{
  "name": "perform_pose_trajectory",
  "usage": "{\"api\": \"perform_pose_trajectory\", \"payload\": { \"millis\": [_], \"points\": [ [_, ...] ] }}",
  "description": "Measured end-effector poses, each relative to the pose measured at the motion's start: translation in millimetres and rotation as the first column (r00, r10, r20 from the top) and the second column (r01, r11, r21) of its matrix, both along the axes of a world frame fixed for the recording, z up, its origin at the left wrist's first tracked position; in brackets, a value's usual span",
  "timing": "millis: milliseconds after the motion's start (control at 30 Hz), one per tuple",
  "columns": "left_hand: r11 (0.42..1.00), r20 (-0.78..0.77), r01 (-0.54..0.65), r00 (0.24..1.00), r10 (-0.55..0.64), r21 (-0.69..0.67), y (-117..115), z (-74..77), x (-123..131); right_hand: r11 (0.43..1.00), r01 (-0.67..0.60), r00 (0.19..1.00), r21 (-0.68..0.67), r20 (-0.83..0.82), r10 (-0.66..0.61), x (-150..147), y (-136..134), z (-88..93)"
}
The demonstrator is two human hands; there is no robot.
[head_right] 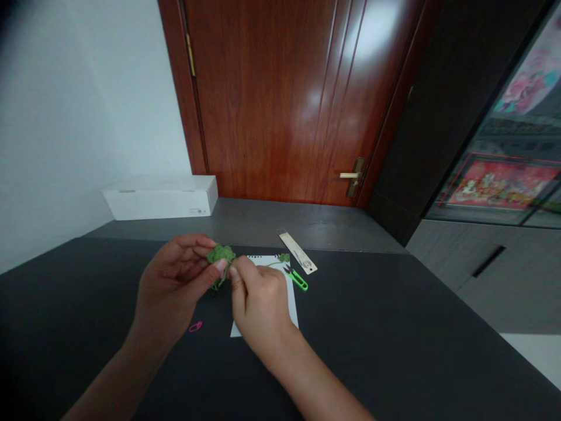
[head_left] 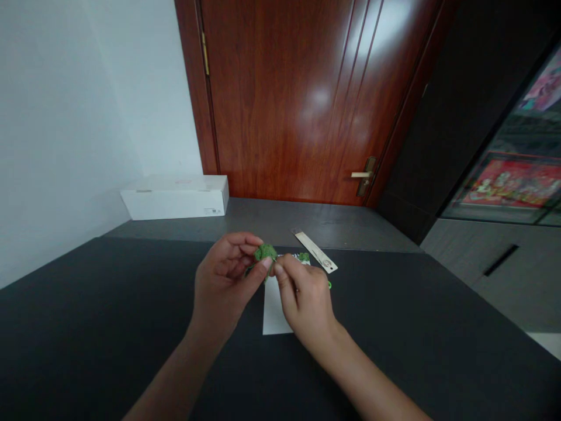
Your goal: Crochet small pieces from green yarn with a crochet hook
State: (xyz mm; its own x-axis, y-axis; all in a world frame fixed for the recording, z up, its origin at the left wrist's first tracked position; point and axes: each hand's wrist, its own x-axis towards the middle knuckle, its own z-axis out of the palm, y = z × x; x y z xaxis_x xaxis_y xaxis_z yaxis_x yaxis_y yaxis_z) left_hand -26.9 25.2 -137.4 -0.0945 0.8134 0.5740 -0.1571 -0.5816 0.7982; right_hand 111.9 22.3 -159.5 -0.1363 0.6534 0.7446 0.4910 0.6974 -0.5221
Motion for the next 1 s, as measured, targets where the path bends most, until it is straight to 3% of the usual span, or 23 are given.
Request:
{"api": "perform_pose_trajectory", "payload": {
  "millis": [67, 133, 167, 200, 267, 333, 400, 467, 533, 600, 633, 667, 700, 733, 800, 833, 900, 1000],
  "points": [
    [1.0, -0.003, -0.013, 1.0, 0.013, 0.02, 1.4, -0.7, -0.2, 0.949, -0.233, 0.952, -0.212, -0.249, 0.179, -5.1, 0.8, -0.5],
    [0.998, -0.029, -0.052, 0.998, 0.053, 0.033, 1.8, -0.9, -0.6, 0.807, -0.481, 0.83, -0.343, -0.474, 0.293, -8.9, 1.8, -0.4],
    [0.996, -0.048, -0.076, 0.996, 0.078, 0.039, 1.4, -0.5, -0.7, 0.758, -0.541, 0.792, -0.366, -0.525, 0.311, -9.8, 2.0, 0.0],
    [0.994, -0.065, -0.098, 0.993, 0.1, 0.046, 0.7, 0.0, -0.7, 0.757, -0.538, 0.795, -0.371, -0.521, 0.309, -9.9, 1.8, 0.4],
    [0.99, -0.092, -0.129, 0.987, 0.133, 0.053, -1.3, 1.4, -0.3, 0.886, -0.35, 0.904, -0.305, -0.359, 0.234, -8.2, 0.1, 1.0],
    [0.988, -0.109, -0.147, 0.983, 0.151, 0.044, -3.3, 2.6, 0.3, 0.99, -0.08, 0.989, -0.119, -0.131, 0.064, -5.9, -2.5, 0.6],
    [0.989, -0.114, -0.142, 0.983, 0.144, 0.032, -4.2, 2.8, 0.9, 0.998, 0.061, 0.998, 0.024, -0.01, -0.061, -4.8, -4.4, -0.5],
    [0.992, -0.105, -0.125, 0.986, 0.128, 0.03, -3.6, 2.1, 1.0, 0.999, 0.053, 0.998, -0.003, -0.04, -0.053, -5.8, -4.4, -1.0],
    [0.993, -0.097, -0.114, 0.988, 0.118, 0.042, -2.1, 1.2, 0.6, 0.973, -0.136, 0.971, -0.185, -0.219, 0.094, -7.9, -2.6, -0.1],
    [0.991, -0.099, -0.123, 0.987, 0.128, 0.056, -0.8, 0.9, -0.3, 0.827, -0.443, 0.85, -0.346, -0.456, 0.264, -9.6, -0.1, 1.6],
    [0.99, -0.104, -0.127, 0.986, 0.133, 0.06, -0.6, 1.2, -0.8, 0.753, -0.545, 0.787, -0.369, -0.534, 0.308, -9.8, 0.8, 2.4],
    [0.989, -0.11, -0.132, 0.984, 0.138, 0.059, -0.8, 1.7, -1.1, 0.729, -0.575, 0.766, -0.37, -0.557, 0.321, -9.7, 1.4, 2.9],
    [0.989, -0.117, -0.137, 0.983, 0.143, 0.057, -1.2, 2.3, -1.4, 0.767, -0.532, 0.796, -0.359, -0.521, 0.308, -9.1, 1.5, 3.2],
    [0.989, -0.122, -0.136, 0.982, 0.142, 0.054, -2.0, 3.2, -1.5, 0.844, -0.426, 0.86, -0.327, -0.435, 0.265, -8.2, 1.2, 3.1],
    [0.99, -0.127, -0.127, 0.983, 0.133, 0.057, -3.8, 4.8, -1.3, 0.976, -0.138, 0.973, -0.17, -0.206, 0.102, -6.3, -0.4, 2.0],
    [0.991, -0.125, -0.12, 0.984, 0.127, 0.061, -4.6, 5.3, -1.0, 0.997, -0.024, 0.994, -0.074, -0.111, 0.016, -5.5, -1.3, 1.2],
    [0.993, -0.12, -0.101, 0.987, 0.108, 0.063, -5.4, 5.7, -0.6, 0.996, 0.078, 0.997, 0.053, -0.016, -0.077, -4.9, -2.7, 0.1],
    [0.998, -0.079, -0.04, 0.996, 0.043, 0.038, -4.7, 3.9, -0.4, 0.999, -0.024, 0.995, -0.043, -0.098, 0.019, -5.0, -3.4, 1.2]
  ]
}}
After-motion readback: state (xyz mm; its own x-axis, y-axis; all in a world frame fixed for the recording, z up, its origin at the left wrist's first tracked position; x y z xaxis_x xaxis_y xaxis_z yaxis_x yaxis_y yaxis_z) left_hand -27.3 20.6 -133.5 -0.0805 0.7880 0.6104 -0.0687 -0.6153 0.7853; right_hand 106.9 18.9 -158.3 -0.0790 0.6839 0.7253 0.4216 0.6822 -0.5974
